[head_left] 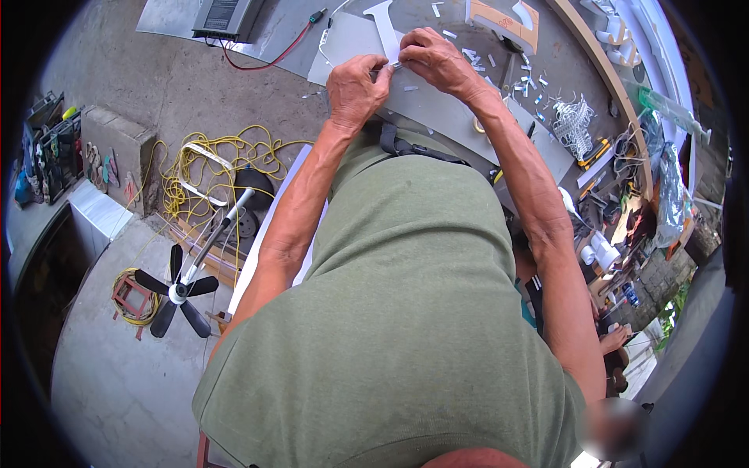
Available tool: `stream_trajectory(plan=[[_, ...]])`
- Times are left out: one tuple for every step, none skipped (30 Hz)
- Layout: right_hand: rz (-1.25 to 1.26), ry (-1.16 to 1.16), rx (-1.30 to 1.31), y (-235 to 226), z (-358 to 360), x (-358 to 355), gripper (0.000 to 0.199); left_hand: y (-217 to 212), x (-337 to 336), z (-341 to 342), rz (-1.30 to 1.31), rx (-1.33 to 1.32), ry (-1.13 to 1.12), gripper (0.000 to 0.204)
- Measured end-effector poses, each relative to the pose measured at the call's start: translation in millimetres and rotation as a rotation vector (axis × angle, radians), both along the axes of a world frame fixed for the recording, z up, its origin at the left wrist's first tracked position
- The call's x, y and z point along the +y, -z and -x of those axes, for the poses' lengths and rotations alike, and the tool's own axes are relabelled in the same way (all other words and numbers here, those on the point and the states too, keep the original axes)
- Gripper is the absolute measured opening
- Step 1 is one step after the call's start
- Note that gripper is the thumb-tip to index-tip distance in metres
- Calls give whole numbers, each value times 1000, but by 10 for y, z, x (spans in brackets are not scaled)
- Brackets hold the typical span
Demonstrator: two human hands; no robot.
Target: Assembling or preparing acrylic sign letters by applying adhesive tape and connecting components.
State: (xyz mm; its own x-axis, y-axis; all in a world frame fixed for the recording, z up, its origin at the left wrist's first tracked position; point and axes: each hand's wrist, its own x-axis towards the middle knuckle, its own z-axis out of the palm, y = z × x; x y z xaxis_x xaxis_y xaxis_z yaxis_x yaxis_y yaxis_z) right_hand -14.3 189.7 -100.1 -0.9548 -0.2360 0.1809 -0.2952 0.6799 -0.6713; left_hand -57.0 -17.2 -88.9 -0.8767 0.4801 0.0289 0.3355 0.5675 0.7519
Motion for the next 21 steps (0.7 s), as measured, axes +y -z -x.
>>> stream_trajectory(plan=[[-6, -2, -14, -9, 0, -8, 12, -10, 6, 18, 28, 7, -4, 15], [-12, -4, -27, -18, 4, -13, 11, -20, 18, 35, 28, 9, 3, 15], [-12, 4, -25, -20, -1, -19, 11, -45, 35, 49, 97, -23, -2, 16], [-9, 12, -25, -23, -5, -25, 11, -69, 57, 65, 166, -55, -6, 17], [-6, 21, -25, -27, -9, -31, 11, -92, 88, 90, 166, -51, 3, 17], [-8, 30, -20, -27, -11, -35, 11, -135, 134, 128, 244, -115, -13, 17], [2, 31, -7, -27, -15, -47, 9, -162, 167, 161, 323, -177, -30, 18], [11, 33, 8, -29, -19, -59, 7, -166, 174, 194, 320, -169, -21, 18], [6, 41, 17, -33, -20, -64, 7, -159, 179, 241, 370, -196, 3, 19], [4, 48, 5, -38, -31, -73, 7, -154, 186, 284, 419, -221, 28, 20], [2, 55, -5, -46, -41, -78, 6, -149, 197, 316, 415, -209, 35, 20], [1, 63, -9, -59, -56, -84, 6, -137, 206, 341, 421, -247, 37, 19], [-5, 76, 1, -68, -52, -90, 6, -127, 215, 363, 427, -285, 40, 18], [0, 73, 14, -76, -49, -104, 5, -118, 222, 382, 423, -271, 52, 18], [3, 75, 24, -72, -67, -108, 5, -117, 238, 384, 451, -284, 46, 18], [-16, 70, 8, -66, -67, -105, 7, -116, 249, 385, 479, -296, 41, 18], [-24, 90, 17, -61, -81, -116, 7, -119, 249, 386, 473, -282, 59, 18], [-64, 81, 41, -69, -81, -127, 9, -122, 241, 394, 466, -269, 66, 18], [-104, 71, 65, -83, -99, -122, 11, -124, 235, 400, 458, -255, 73, 18], [-88, 121, 137, -104, -162, -123, 19, -126, 224, 393, 447, -240, 87, 18], [-96, 129, 145, -157, -198, -116, 19, -126, 205, 375, 440, -230, 95, 18]])
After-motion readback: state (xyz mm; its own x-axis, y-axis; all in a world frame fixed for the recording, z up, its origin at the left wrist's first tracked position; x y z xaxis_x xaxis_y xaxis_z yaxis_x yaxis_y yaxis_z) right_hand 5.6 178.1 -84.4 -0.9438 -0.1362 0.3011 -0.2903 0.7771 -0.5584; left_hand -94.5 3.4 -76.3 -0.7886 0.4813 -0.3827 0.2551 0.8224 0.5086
